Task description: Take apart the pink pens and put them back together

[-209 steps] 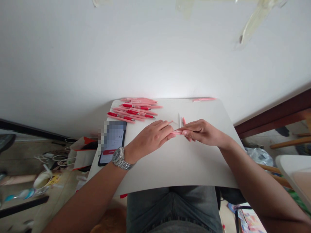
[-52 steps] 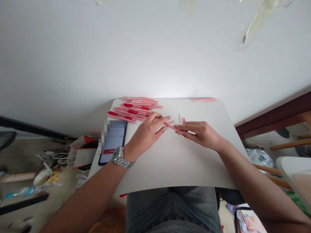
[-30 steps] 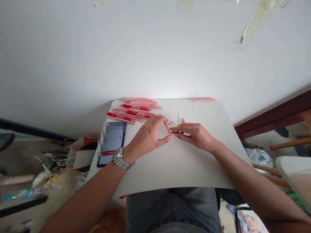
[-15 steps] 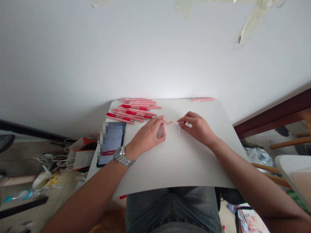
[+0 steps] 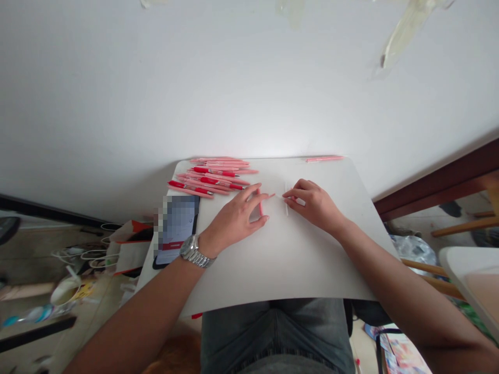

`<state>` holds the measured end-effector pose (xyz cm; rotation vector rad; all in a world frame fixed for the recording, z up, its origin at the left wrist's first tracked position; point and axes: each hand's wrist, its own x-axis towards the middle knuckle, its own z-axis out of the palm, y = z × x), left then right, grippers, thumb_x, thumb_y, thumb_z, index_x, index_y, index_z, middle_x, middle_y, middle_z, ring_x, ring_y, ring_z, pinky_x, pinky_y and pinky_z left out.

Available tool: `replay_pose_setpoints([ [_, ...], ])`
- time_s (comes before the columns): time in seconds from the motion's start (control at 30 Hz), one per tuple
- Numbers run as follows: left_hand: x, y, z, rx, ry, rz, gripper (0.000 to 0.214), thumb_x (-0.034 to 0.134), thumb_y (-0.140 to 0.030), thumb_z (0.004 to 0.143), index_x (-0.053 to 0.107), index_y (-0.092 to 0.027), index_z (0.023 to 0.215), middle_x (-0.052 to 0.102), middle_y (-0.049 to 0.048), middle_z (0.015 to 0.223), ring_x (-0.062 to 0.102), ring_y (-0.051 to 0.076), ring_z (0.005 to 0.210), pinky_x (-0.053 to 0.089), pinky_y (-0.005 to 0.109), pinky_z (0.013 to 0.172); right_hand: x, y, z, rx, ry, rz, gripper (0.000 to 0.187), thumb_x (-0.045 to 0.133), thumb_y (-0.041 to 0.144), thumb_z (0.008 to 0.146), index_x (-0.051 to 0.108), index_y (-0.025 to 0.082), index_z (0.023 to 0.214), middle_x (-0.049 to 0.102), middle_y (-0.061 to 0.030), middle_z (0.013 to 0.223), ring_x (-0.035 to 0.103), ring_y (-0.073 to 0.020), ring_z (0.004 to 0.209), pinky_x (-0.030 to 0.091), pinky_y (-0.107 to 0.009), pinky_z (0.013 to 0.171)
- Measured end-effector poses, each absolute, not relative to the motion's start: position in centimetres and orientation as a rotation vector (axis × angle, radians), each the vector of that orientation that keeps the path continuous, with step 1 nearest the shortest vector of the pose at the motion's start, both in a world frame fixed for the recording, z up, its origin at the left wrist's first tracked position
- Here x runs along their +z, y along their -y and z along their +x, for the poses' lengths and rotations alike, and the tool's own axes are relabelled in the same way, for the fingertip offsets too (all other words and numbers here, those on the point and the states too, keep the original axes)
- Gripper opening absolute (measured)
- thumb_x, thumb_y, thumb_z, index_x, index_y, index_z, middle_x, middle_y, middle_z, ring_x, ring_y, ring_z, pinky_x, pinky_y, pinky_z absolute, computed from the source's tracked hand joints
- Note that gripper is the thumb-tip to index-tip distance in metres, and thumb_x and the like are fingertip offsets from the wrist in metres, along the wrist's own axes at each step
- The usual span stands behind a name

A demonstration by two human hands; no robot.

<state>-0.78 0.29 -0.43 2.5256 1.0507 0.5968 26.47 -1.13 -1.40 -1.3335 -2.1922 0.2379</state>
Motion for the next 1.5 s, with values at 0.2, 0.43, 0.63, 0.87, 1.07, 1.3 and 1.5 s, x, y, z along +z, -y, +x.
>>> replay_pose_setpoints([
  [0.2, -0.1, -0.1, -0.7, 0.575, -1.039, 2.524, 0.048, 0.069, -0.037, 0.099, 0.061, -0.031, 0.146, 0.047, 0.0106, 0.160, 0.056, 0.030, 0.142, 0.050, 0.052, 0.119, -1.4, 1.1, 26.5, 0.226, 2.235, -1.315, 0.013, 0.067, 0.023, 0.100, 0.080, 0.023, 0.101, 0.068, -0.0083, 0.093, 0.061, -0.0228, 0.083, 0.051, -0.038, 0.076],
  [0.43, -0.2, -0.2, -0.5, 0.626, -1.064, 2.520, 0.037, 0.065, -0.039, 0.101, 0.066, -0.026, 0.135, 0.050, 0.0117, 0.157, 0.060, 0.032, 0.136, 0.052, 0.054, 0.116, -1.0, 1.4, 26.2, 0.268, 2.255, -1.288, 0.013, 0.067, 0.022, 0.100, 0.080, 0.023, 0.098, 0.068, -0.0078, 0.092, 0.060, -0.0224, 0.082, 0.051, -0.037, 0.077],
  [0.63, -0.3, -0.2, -0.4, 0.647, -1.036, 2.529, 0.024, 0.065, -0.037, 0.101, 0.071, -0.025, 0.121, 0.053, 0.0108, 0.152, 0.061, 0.031, 0.133, 0.052, 0.054, 0.115, -1.0, 1.5, 26.1, 0.285, 2.279, -1.263, 0.015, 0.065, 0.024, 0.102, 0.081, 0.023, 0.100, 0.067, -0.0085, 0.092, 0.059, -0.0225, 0.083, 0.051, -0.037, 0.075],
  [0.87, -0.2, -0.1, -0.4, 0.626, -1.029, 2.551, 0.022, 0.064, -0.036, 0.102, 0.071, -0.025, 0.120, 0.052, 0.0103, 0.153, 0.058, 0.031, 0.137, 0.051, 0.053, 0.117, -0.7, 1.7, 25.8, 0.326, 2.291, -1.255, 0.010, 0.070, 0.026, 0.100, 0.079, 0.022, 0.100, 0.066, -0.0074, 0.093, 0.058, -0.0215, 0.083, 0.049, -0.035, 0.075],
  [1.07, -0.2, -0.1, -0.4, 0.635, -1.034, 2.543, 0.022, 0.064, -0.036, 0.102, 0.072, -0.026, 0.119, 0.052, 0.0097, 0.152, 0.058, 0.031, 0.136, 0.050, 0.054, 0.117, -0.7, 1.8, 25.6, 0.325, 2.305, -1.244, 0.013, 0.071, 0.025, 0.099, 0.076, 0.024, 0.110, 0.066, -0.0067, 0.095, 0.058, -0.0217, 0.083, 0.049, -0.035, 0.074],
  [1.3, 0.0, -0.2, -0.5, 0.628, -1.034, 2.536, 0.021, 0.063, -0.036, 0.102, 0.073, -0.026, 0.118, 0.054, 0.0103, 0.151, 0.056, 0.032, 0.139, 0.049, 0.054, 0.118, -0.9, 1.6, 25.6, 0.320, 2.321, -1.237, 0.029, 0.068, 0.020, 0.099, 0.074, 0.024, 0.127, 0.066, -0.0081, 0.099, 0.059, -0.0227, 0.085, 0.053, -0.037, 0.077],
  [1.5, -0.2, -0.3, -0.5, 0.643, -1.054, 2.550, 0.021, 0.062, -0.036, 0.102, 0.073, -0.025, 0.117, 0.054, 0.0102, 0.150, 0.057, 0.031, 0.137, 0.049, 0.054, 0.118, -1.0, 1.4, 25.4, 0.271, 2.348, -1.259, 0.032, 0.068, 0.020, 0.099, 0.076, 0.024, 0.130, 0.064, -0.0098, 0.103, 0.057, -0.0230, 0.086, 0.054, -0.039, 0.079],
])
